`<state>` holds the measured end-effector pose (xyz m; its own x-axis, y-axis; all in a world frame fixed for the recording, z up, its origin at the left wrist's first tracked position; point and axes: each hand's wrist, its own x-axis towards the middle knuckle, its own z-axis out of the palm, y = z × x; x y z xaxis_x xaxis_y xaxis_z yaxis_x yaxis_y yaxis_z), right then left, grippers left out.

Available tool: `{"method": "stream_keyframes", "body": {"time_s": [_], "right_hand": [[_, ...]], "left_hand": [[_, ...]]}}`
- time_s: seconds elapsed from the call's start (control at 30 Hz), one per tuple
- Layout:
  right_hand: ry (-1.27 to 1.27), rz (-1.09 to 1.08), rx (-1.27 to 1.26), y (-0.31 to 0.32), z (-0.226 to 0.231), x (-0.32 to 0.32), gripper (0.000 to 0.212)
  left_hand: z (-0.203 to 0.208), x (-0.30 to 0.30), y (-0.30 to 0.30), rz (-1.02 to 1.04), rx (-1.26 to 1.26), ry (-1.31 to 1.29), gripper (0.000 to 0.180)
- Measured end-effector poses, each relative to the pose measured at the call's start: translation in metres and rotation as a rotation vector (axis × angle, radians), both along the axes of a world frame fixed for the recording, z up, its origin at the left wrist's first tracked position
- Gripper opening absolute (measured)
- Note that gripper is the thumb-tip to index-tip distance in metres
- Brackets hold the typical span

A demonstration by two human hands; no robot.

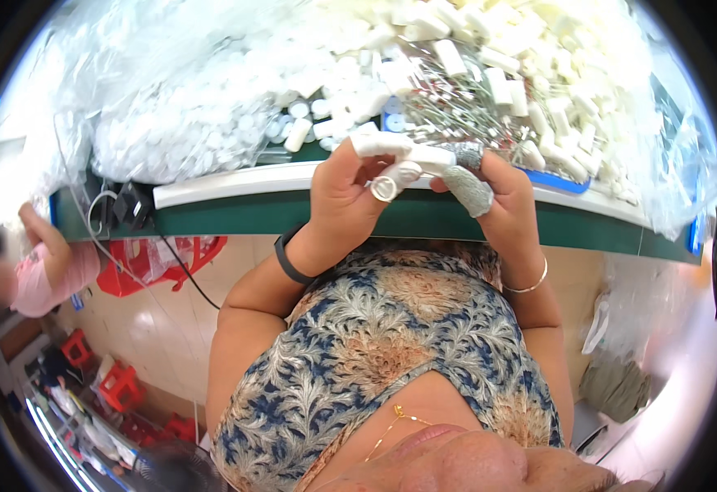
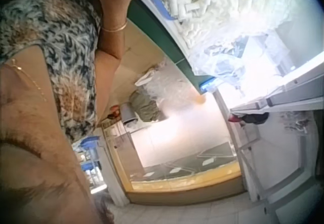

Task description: Assembling small white plastic components by inserting metal pins into them at a workshop workbench.

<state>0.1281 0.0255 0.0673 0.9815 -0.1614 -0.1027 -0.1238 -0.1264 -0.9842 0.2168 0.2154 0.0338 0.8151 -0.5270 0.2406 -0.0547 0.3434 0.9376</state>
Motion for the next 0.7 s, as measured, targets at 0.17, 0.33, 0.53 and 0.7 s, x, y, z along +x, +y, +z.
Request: {"method": "stream_keyframes", "body": {"time_s": [0.17,0.33,0.53,0.7], "right_hand": [[-0.345,-0.054,-0.5,0.015,0.029,0.003,0.04],[-0.486,0.055,-0.75,0.003,0.009,0.006,0.039],[-0.435,-0.033,-0.663,-0.009,0.003,0.004,0.04],[-0.444,-0.008,-0.688,-0.002,0.003,0.008,0.04]], "left_hand": [[0.005,0.0,0.006,-0.059,0.221,-0.225,0.026],[0.036,0.038,0.037,0.079,0.563,-0.746,0.015],[0.067,0.099,0.105,-0.068,1.218,-1.162,0.012],[0.059,0.113,0.1,-0.205,1.272,-1.177,0.015]]}}
